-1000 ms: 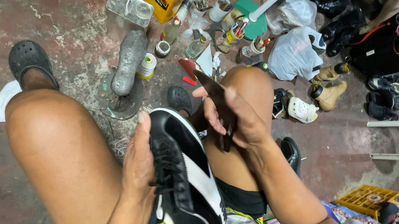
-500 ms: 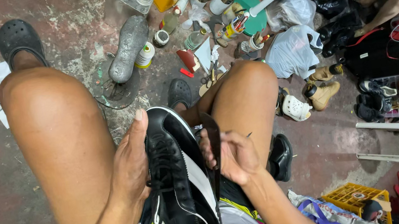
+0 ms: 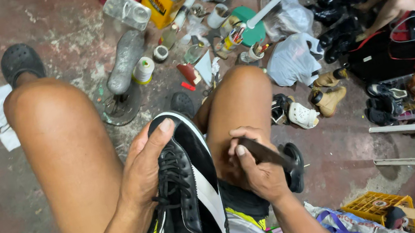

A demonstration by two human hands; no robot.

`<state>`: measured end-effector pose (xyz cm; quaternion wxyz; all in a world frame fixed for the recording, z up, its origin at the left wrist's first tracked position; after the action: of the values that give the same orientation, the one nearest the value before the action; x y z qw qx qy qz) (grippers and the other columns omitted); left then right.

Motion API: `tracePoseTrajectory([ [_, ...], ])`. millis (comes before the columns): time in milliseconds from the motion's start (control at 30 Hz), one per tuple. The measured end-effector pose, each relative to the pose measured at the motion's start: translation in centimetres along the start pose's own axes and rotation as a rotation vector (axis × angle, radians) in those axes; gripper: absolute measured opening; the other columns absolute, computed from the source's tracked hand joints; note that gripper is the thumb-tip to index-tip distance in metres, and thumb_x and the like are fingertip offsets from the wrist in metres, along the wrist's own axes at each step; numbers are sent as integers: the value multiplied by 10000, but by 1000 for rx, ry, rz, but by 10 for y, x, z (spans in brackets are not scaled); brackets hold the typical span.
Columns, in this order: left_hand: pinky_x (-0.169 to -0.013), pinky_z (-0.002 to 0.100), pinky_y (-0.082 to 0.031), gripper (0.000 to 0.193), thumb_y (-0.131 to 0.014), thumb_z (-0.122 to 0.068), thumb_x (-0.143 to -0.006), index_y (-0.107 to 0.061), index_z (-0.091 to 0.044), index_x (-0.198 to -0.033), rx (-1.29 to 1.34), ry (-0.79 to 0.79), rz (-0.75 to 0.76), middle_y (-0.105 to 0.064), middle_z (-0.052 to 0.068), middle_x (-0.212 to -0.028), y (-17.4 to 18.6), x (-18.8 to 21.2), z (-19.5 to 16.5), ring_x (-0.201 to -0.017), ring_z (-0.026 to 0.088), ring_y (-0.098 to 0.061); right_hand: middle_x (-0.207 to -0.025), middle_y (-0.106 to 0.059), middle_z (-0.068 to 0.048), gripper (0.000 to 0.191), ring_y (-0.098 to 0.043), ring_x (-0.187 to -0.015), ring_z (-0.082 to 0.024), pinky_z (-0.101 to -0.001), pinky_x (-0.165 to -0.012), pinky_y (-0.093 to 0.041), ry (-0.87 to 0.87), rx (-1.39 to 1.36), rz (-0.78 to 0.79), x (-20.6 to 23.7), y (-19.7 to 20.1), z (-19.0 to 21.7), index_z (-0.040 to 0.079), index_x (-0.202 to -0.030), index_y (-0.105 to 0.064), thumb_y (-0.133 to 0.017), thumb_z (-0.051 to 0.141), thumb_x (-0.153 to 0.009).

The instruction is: The person sits on the floor and uses a curved metal tool to scrape and clean the white rubber sole and side panels of a black and white sneaker. They hold the shoe in their left hand and work along the edges and surface of the sole with the tool in their right hand.

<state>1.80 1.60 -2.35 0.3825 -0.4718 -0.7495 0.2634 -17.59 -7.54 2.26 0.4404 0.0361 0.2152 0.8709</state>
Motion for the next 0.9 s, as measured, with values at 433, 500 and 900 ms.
tracePoseTrajectory([
  [433, -578, 232, -480, 311, -607, -351, -997, -682, -53, -1045, -51, 140, 113, -668, -28, -802, -61, -34, 17, -648, 50, -596, -830, -635, -128, 142, -665, -707, -286, -345, -660, -530, 375, 423, -60, -24, 17, 15, 12, -1051, -639, -649, -7, -911],
  [500, -590, 225, -486, 323, -603, -365, -995, -688, -55, -1034, -64, 174, 86, -671, -29, -807, -59, -37, 23, -656, 45, -600, -877, -649, -141, 148, -676, -759, -305, -350, -691, -541, 388, 405, -33, -23, 17, 8, 10, -1064, -633, -638, -10, -917],
  [900, -535, 263, -461, 418, -605, -503, -949, -677, -94, -898, -93, 399, -130, -623, -23, -730, -45, -44, 60, -599, 82, -566, -866, -629, -127, 194, -654, -760, -292, -346, -699, -529, 277, 380, 68, -20, 35, -10, 8, -1053, -640, -687, 20, -865],
])
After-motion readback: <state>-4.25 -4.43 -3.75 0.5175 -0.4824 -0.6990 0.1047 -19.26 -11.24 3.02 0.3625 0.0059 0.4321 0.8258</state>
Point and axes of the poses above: each hand's wrist, its own x-axis away from the middle knuckle, its own y-axis out of the back of the hand, z = x × y, the point moved 6 cm from there along -x, towards the middle knuckle
